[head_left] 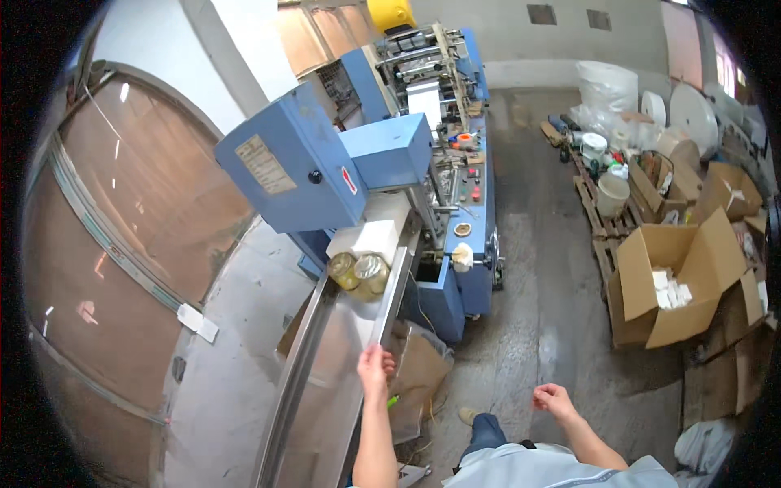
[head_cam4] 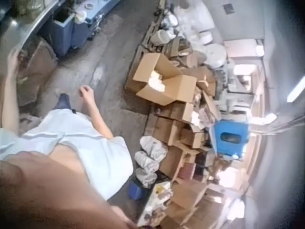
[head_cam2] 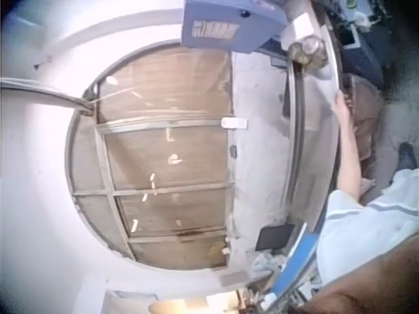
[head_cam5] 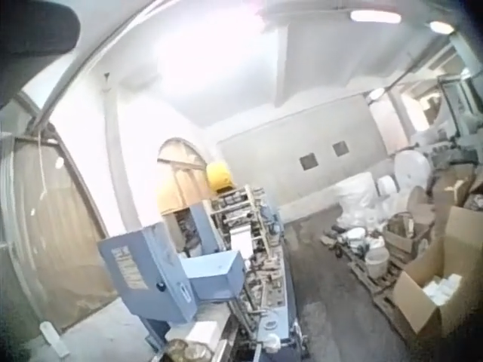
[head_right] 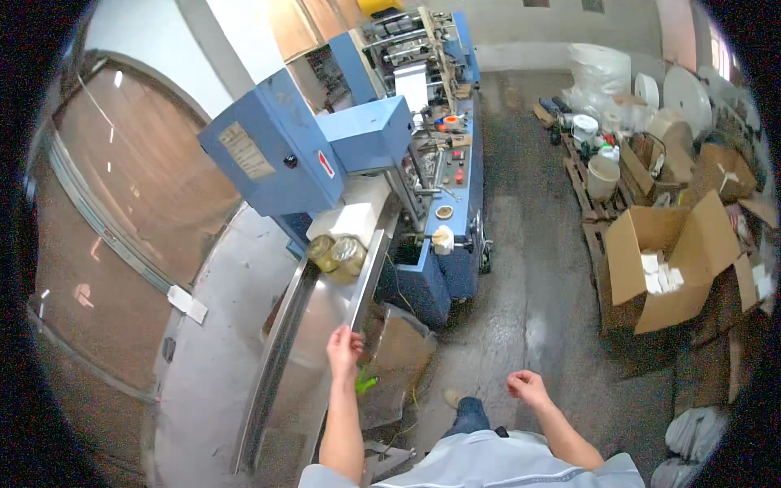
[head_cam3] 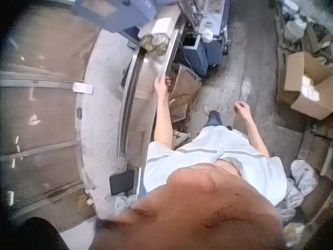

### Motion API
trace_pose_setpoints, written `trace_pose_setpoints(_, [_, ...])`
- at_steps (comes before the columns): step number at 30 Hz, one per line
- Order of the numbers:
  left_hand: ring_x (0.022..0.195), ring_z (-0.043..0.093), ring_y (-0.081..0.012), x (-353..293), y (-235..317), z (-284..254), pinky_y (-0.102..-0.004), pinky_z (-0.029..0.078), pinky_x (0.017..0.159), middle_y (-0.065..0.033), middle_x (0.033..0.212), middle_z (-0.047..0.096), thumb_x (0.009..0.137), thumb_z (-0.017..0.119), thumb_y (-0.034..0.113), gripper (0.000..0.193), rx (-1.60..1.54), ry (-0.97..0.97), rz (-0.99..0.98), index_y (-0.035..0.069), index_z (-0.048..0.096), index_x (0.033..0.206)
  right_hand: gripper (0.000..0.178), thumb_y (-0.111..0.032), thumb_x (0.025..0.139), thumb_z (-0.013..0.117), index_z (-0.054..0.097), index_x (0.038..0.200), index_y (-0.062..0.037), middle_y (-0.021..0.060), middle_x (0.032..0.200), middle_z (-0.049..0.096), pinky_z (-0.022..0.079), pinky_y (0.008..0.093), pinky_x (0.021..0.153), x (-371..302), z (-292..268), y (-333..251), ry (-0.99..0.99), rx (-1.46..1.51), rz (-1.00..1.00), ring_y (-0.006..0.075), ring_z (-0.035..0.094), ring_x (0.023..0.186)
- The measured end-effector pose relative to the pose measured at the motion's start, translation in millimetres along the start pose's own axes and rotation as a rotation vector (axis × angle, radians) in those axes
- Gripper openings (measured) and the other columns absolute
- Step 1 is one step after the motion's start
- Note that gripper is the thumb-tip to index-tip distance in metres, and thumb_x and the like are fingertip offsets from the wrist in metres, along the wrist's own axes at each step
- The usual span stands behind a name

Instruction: Collecting, inspecting, and organizing stacks of napkins from a processing machine.

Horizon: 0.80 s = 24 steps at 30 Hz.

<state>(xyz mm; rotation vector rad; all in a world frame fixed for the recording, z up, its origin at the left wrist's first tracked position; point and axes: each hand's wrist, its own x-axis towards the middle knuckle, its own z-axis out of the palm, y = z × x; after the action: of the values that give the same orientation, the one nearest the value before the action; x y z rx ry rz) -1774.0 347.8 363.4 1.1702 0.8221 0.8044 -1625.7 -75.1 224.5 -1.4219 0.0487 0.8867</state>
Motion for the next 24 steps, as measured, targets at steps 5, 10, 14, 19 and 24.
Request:
trace_pose_setpoints(5, [0.057, 0.052, -0.0107, 176.4, 14.8, 2.0, -0.0248, 0.040, 0.047, 0.0007, 0.074, 0.056, 0.095, 0.064, 0.029, 0.021, -0.267, 0.188, -0.032, 0.011, 0.053, 0.099, 0.022, -0.016, 0.092, 0.068, 0.064, 0.105, 0.0012, 0.0073, 0.089, 0.068, 0.056, 0.0289, 0.068, 67.4, 75.3, -90.3, -0.040, -0.096, -0.009, 0.0165, 0.065, 0.075])
trace_pose_setpoints(10, [0.055, 0.046, -0.0115, 307.5, 11.1, -12.6, -0.0280, 0.034, 0.044, 0.0006, 0.071, 0.051, 0.095, 0.063, 0.031, 0.023, -0.362, 0.303, -0.189, 0.013, 0.049, 0.096, 0.029, -0.021, 0.093, 0.067, 0.064, 0.109, 0.0024, 0.0075, 0.091, 0.069, 0.054, 0.0280, 0.074, 140.4, 155.5, -159.2, -0.142, -0.387, -0.102, 0.0139, 0.065, 0.082])
trace_pose_setpoints(14, [0.127, 0.046, -0.0385, 360.6, 6.2, -40.9, -0.0549, 0.041, 0.101, -0.0285, 0.143, 0.035, 0.089, 0.064, 0.054, 0.084, -0.322, 0.174, -0.303, 0.004, 0.030, 0.147, 0.031, -0.023, 0.093, 0.067, 0.065, 0.110, 0.0015, 0.0064, 0.094, 0.069, 0.052, 0.0270, 0.076, 180.2, 237.2, -209.6, -0.329, -0.647, -0.196, 0.0117, 0.064, 0.084])
trace_pose_setpoints(19, [0.102, 0.056, -0.0181, 359.6, 39.9, -26.4, -0.0360, 0.052, 0.081, -0.0095, 0.113, 0.056, 0.096, 0.059, 0.034, 0.039, -0.607, 0.271, -0.244, 0.008, 0.052, 0.124, 0.033, -0.023, 0.091, 0.068, 0.064, 0.115, -0.0009, 0.0115, 0.096, 0.068, 0.053, 0.0333, 0.076, 233.6, 344.3, -279.2, -0.618, -0.853, -0.634, 0.0202, 0.066, 0.084])
trace_pose_setpoints(24, [0.088, 0.062, -0.0180, 319.6, 29.5, -43.5, -0.0310, 0.051, 0.073, -0.0055, 0.101, 0.061, 0.095, 0.064, 0.033, 0.034, -0.373, 0.427, -0.126, 0.009, 0.055, 0.117, 0.060, -0.015, 0.074, 0.075, 0.053, 0.129, -0.0040, 0.0215, 0.126, 0.052, 0.045, 0.0440, 0.100, 316.0, 448.3, -327.1, -0.992, -1.152, -1.339, 0.0387, 0.050, 0.119])
